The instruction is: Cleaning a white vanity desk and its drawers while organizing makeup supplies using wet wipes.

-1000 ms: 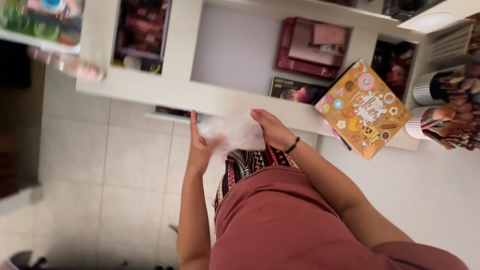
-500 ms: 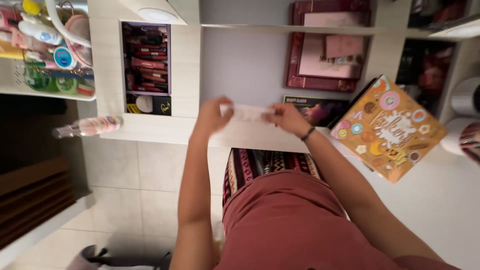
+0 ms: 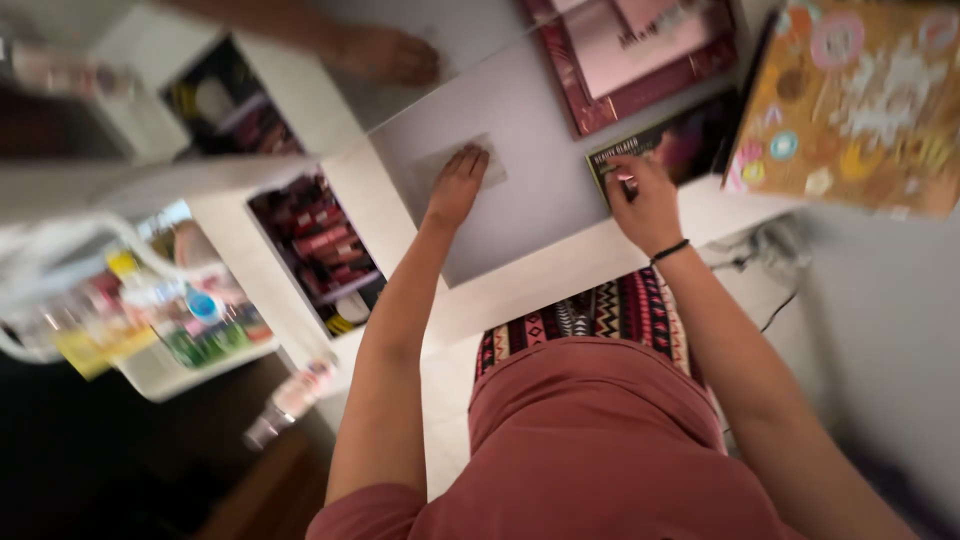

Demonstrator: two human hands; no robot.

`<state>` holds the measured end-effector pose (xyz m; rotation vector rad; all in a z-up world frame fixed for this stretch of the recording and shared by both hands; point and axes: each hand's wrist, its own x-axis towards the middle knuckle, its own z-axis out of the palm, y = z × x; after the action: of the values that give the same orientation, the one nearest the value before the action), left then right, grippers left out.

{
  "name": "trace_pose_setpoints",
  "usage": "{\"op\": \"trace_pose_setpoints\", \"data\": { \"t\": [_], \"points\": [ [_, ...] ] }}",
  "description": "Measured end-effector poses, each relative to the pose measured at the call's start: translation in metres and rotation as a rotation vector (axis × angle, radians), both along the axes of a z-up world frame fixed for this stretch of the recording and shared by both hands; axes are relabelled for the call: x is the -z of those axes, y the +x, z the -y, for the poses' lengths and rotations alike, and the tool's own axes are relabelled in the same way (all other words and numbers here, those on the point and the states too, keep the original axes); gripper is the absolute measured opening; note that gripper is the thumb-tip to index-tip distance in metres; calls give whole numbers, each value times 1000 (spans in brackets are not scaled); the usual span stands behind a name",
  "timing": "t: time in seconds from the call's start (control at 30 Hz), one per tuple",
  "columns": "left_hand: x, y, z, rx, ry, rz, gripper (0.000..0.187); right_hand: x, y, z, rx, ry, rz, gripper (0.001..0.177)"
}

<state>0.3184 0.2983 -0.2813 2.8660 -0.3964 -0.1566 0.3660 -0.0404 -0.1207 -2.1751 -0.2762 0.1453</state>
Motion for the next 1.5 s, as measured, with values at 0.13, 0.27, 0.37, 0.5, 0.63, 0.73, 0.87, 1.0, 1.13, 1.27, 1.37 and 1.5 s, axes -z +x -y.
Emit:
{"op": "trace_pose_setpoints", "data": {
  "t": [0.13, 0.27, 0.37, 0.5, 0.63, 0.73, 0.87, 1.0, 1.13, 1.27, 1.37, 1.5],
  "points": [
    [-19, 31, -5, 290, -1, -19, 53, 8, -27, 18, 149, -109, 139, 20],
    [-19, 84, -2, 378, -5, 27, 56, 22, -35, 20, 244, -96, 259, 20],
    [-3, 140, 22, 235, -56, 138, 56, 31, -33, 19, 307, -106, 330, 20],
    [20, 147, 54, 23, -134, 180, 58, 21, -36, 19, 285, -83, 361, 17],
    [11, 122, 79, 61, -140, 130, 61, 17, -37, 19, 257, -99, 338, 19],
    [14, 69, 113, 192, -131, 91, 62, 16, -34, 21, 237, -75, 342, 18],
    [15, 18, 135, 459, -98, -64, 63, 16, -34, 21, 227, -78, 352, 19],
    [0, 10, 142, 966, -110, -234, 63, 20, -35, 21, 230, -93, 333, 19],
    [-3, 5, 127, 1049, -239, -203, 57, 21, -34, 23, 211, -91, 333, 20],
    [-6, -6, 87, 998, -123, -243, 60, 23, -34, 22, 187, -73, 361, 21],
    [-22, 10, 67, 557, -89, -288, 62, 21, -36, 19, 213, -46, 345, 20],
    [-4, 71, 64, -149, 30, 110, 66, 19, -37, 21, 235, -77, 329, 19]
  ]
}}
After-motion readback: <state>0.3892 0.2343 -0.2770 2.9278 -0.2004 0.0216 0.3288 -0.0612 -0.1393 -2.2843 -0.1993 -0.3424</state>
